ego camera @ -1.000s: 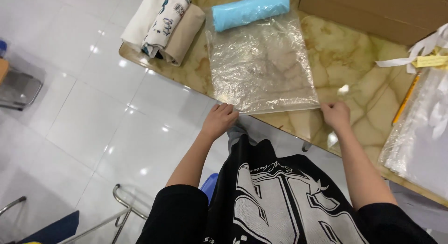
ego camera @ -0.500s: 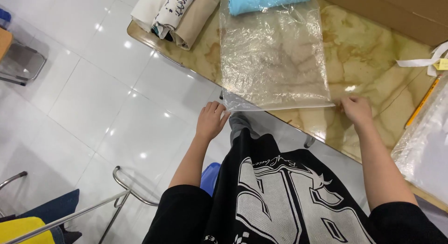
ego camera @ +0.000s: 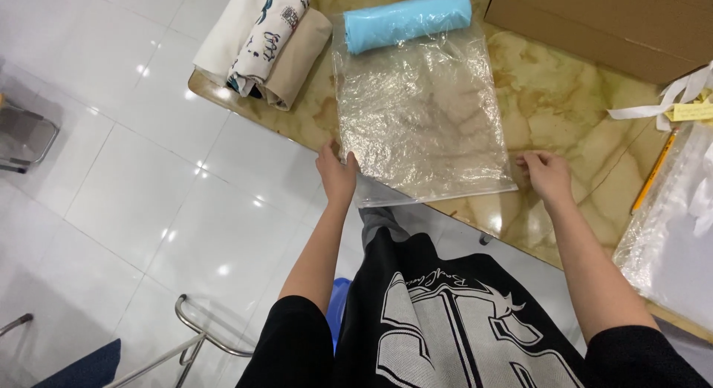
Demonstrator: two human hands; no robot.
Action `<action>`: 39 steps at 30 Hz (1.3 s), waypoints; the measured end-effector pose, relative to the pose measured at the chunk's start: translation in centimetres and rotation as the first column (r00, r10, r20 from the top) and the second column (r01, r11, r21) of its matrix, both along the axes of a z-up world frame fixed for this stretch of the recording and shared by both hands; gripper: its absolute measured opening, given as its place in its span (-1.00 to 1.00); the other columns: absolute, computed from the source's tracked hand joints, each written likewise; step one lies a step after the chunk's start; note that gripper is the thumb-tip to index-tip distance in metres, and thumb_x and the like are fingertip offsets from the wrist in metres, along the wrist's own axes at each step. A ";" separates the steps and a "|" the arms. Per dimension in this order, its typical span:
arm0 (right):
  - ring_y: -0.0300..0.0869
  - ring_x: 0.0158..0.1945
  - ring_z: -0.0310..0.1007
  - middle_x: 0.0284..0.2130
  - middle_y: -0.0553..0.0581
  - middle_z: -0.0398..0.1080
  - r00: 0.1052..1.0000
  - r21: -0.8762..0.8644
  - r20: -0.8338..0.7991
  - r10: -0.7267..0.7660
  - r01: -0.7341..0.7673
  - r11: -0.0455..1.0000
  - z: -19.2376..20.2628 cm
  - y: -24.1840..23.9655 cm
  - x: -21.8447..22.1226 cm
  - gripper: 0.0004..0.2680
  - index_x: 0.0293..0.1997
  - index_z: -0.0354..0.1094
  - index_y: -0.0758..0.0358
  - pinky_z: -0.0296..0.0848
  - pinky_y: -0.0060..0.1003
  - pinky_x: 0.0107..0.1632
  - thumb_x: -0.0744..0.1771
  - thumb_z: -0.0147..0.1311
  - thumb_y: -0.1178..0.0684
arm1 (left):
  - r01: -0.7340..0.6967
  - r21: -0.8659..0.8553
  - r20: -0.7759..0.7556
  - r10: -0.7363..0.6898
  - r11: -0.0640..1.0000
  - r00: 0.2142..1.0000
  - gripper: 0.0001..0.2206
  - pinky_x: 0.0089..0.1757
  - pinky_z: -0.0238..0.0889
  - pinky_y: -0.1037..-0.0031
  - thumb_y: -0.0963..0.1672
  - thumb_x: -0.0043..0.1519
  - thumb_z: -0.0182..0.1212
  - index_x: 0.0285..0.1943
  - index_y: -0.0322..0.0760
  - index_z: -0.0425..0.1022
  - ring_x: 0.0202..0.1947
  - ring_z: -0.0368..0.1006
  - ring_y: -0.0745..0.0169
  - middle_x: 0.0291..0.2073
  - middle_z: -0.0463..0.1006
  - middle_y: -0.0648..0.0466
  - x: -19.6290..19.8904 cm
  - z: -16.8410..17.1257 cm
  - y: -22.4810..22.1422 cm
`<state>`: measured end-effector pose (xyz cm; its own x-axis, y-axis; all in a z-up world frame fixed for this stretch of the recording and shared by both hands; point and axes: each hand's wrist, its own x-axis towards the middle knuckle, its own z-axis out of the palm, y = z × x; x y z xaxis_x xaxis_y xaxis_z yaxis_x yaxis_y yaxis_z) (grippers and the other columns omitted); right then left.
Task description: The person ties a white ribbon around a cardboard box and writes on a yellow sticky note attached to it. They then place a rolled blue cloth into a clear plastic bag, seal it, and place the bagged item into a cardboard box.
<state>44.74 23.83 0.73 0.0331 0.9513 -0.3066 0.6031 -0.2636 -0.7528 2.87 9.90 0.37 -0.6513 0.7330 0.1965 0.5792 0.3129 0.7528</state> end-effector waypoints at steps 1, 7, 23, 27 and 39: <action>0.01 -0.12 0.56 -0.23 0.22 0.58 1.000 0.041 -0.017 0.001 0.000 0.999 0.5 0.3 -0.3 -0.80 -0.03 0.60 0.23 0.41 -0.16 -0.09 0.47 0.05 -0.02 | -0.023 -0.058 0.176 0.033 0.998 0.984 -0.46 0.20 0.29 0.09 -0.17 0.26 0.33 0.44 -0.31 0.29 0.21 0.40 -0.24 0.24 0.42 -0.23 0.0 0.7 0.6; 0.05 0.01 0.54 -0.02 0.30 0.56 0.996 0.132 -0.079 0.050 -0.039 0.991 0.3 4.8 -2.5 -0.81 0.17 0.53 0.33 0.44 -0.09 0.02 0.51 -0.02 0.12 | -0.055 -0.225 0.392 0.142 0.973 0.909 -0.39 0.20 0.37 0.23 -0.05 0.20 0.42 0.48 -0.11 0.37 0.28 0.47 -0.02 0.18 0.59 0.02 -3.9 -4.5 5.1; -0.03 -0.49 0.55 -0.05 0.55 0.49 0.965 -0.147 -0.252 -0.066 0.029 0.989 3.0 13.3 -10.0 -0.65 0.24 0.38 0.58 0.55 -0.29 -0.51 0.42 0.25 0.04 | -0.072 -0.195 0.924 0.207 0.978 0.321 -0.47 -0.44 0.42 0.65 -0.15 0.30 0.32 0.43 -0.47 0.31 -0.30 0.71 0.16 0.03 0.66 -0.10 -6.5 1.2 9.6; -0.02 -0.56 0.54 -0.16 0.54 0.51 0.979 -0.196 -0.194 -0.065 0.026 0.980 3.4 14.6 -11.2 -0.64 0.18 0.42 0.56 0.53 -0.25 -0.57 0.41 0.29 -0.03 | -0.064 -0.220 0.915 0.228 0.973 0.332 -0.57 -0.46 0.44 0.67 -0.10 0.31 0.33 0.31 -0.42 0.44 -0.35 0.70 0.18 -0.07 0.71 -0.11 -6.9 0.7 11.0; -0.12 -0.50 0.57 -0.28 0.33 0.58 0.977 -0.391 -0.213 0.017 -0.101 0.915 2.3 16.5 -9.2 -0.63 0.19 0.39 0.55 0.51 -0.36 -0.51 0.37 0.28 0.01 | 0.049 -0.260 0.883 0.217 0.964 0.415 -0.74 -0.33 0.68 0.41 -0.11 0.29 0.42 0.05 -0.40 0.60 -0.38 0.72 0.08 -0.26 0.69 -0.12 -8.6 -1.7 10.9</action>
<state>35.54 40.37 3.03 -0.1214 0.7474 -0.6532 0.4739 -0.5346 -0.6997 -5.76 20.75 -1.36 -0.4132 0.5949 -0.6895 -0.4282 0.5413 0.7236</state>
